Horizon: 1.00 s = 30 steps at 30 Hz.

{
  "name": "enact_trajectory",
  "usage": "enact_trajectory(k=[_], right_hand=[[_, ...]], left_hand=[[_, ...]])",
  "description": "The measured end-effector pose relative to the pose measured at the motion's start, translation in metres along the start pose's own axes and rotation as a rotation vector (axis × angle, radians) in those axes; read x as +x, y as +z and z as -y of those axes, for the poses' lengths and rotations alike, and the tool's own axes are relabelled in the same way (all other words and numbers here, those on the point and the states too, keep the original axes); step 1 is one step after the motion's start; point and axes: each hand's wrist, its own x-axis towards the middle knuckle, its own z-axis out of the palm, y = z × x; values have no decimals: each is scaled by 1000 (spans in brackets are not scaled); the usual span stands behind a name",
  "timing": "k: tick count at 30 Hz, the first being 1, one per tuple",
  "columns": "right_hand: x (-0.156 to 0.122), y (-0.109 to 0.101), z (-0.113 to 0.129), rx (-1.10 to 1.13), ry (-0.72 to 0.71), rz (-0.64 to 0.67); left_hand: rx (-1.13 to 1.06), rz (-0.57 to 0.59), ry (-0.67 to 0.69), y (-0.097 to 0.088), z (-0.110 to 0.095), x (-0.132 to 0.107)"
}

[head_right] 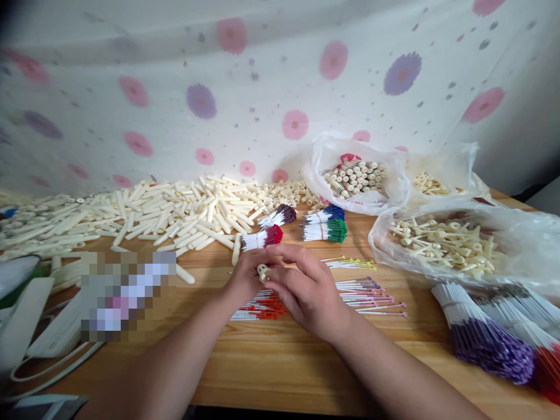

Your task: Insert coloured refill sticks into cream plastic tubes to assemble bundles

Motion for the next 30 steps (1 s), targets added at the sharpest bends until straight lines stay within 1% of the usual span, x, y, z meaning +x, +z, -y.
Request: enact_trajectory(k=[5, 10, 14, 16, 18, 20, 21, 23, 24, 26, 30], right_hand=[[-1, 2, -4, 55, 49, 4], [1, 3, -9, 128, 118, 23], [-3, 10, -19, 175, 191, 20], [-6, 13, -25, 213, 297, -37], [-8, 15, -33, 298, 456, -145], [-8, 15, -40, 445, 631, -243], [-8, 14, -42, 539, 708, -262], [-6, 13, -43, 719, 815, -243], [-5, 13, -42, 790, 844, -222], [-2, 15, -38, 891, 857, -203], [3, 21, -31, 1005, 857, -241]], left_hand=[[161, 6, -68, -3, -4, -2], [328, -37, -149, -4, -7, -3], [381, -57, -247, 0, -12, -2], [279, -51, -325, 4, -15, -1], [29, 20, -375, 9, -17, -2], [-270, 129, -379, 13, -18, -3], [-389, 170, -369, 14, -18, -4], [-533, 197, -352, 15, -17, -5], [-571, 192, -344, 15, -17, -6], [-608, 186, -333, 14, -15, -6], [-591, 187, -328, 15, -13, -5]])
